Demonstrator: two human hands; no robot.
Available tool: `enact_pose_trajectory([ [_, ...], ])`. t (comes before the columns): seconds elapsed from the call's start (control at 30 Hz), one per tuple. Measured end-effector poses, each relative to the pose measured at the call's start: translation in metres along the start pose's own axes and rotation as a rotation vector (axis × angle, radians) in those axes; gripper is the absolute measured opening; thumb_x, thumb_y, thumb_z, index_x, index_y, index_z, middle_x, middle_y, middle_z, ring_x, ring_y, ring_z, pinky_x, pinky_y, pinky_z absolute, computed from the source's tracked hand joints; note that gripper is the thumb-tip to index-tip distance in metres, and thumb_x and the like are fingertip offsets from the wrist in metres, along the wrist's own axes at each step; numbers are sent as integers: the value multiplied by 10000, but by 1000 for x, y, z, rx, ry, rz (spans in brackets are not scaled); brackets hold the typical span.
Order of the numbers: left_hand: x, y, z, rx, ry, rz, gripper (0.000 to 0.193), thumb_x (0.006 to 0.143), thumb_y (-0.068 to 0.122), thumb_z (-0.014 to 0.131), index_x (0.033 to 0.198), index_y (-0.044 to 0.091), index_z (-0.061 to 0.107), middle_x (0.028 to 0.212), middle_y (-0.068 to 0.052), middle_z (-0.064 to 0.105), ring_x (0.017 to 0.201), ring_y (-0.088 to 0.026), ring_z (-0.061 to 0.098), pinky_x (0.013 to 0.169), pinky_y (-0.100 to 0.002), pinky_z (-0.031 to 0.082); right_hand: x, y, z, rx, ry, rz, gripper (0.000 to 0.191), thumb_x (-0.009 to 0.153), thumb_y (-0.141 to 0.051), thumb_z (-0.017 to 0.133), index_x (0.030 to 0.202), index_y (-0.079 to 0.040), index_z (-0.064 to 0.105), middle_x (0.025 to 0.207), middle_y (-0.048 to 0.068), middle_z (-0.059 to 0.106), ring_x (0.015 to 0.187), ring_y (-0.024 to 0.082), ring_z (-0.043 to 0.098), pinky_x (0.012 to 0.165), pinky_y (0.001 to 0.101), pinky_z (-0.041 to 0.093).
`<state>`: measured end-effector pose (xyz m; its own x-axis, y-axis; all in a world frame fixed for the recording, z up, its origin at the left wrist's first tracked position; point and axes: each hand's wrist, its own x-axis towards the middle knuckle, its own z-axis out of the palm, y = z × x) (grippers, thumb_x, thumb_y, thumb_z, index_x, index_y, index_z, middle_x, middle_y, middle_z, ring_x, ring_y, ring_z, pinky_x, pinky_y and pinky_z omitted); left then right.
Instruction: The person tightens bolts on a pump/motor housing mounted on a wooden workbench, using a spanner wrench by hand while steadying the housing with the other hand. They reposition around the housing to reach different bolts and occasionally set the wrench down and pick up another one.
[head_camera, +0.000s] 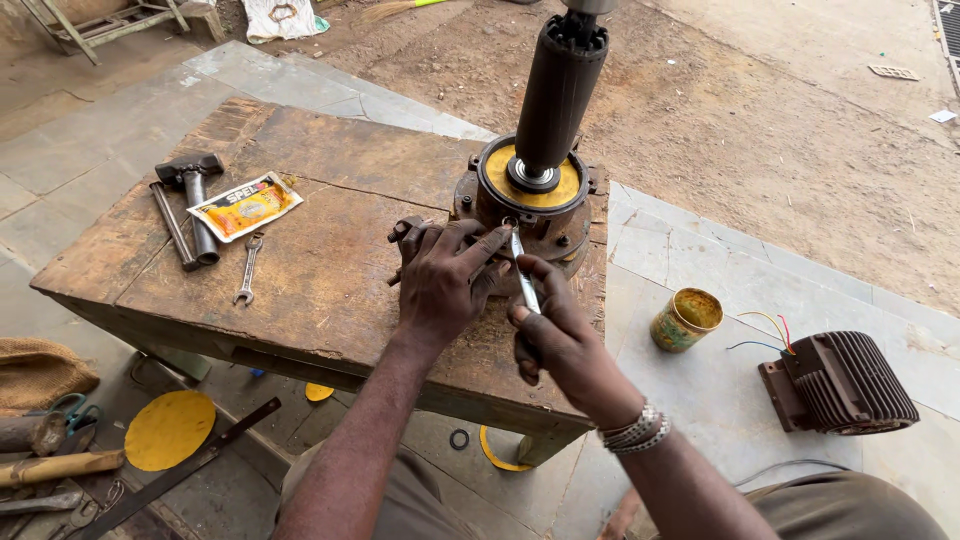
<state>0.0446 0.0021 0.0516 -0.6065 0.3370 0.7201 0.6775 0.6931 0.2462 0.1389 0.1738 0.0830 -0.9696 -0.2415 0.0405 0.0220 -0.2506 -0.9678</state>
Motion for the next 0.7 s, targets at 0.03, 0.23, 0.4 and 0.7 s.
enact_pose_trajectory([
  [0.03,-1,-1,2,-20,15,5,414,910,295,758,1315,218,732,1200,-58,666,1079,-277,603,964,-442,428,1,-5,-8,-60,-17,26,632,989,-175,554,1560,-137,285,784,-4,490,511,82,473,443,257,431],
  [0.23,-3,-7,13,-47,-41,-29,310,982,350,745,1253,200,726,1280,-74,643,1173,-275,595,1015,-394,462,19,-32,-79,-295,-97,137,567,975,-266,592,1514,-116,496,689,-59,458,499,49,407,426,241,375],
  [0.4,1,-3,8,122,-94,-18,418,836,348,802,1219,198,729,1249,-70,639,1127,-287,583,1003,-469,420,48,-33,-129,-580,38,173,400,947,-335,667,1246,-85,761,592,-65,418,510,54,371,443,251,330],
  [0.7,8,3,4,126,-148,-48,471,814,315,822,1257,209,703,1232,-63,640,1139,-279,578,1079,-495,379,76,-32,-143,-925,-167,-302,277,1014,-286,720,1118,-33,766,833,-66,722,747,-18,575,629,197,503],
])
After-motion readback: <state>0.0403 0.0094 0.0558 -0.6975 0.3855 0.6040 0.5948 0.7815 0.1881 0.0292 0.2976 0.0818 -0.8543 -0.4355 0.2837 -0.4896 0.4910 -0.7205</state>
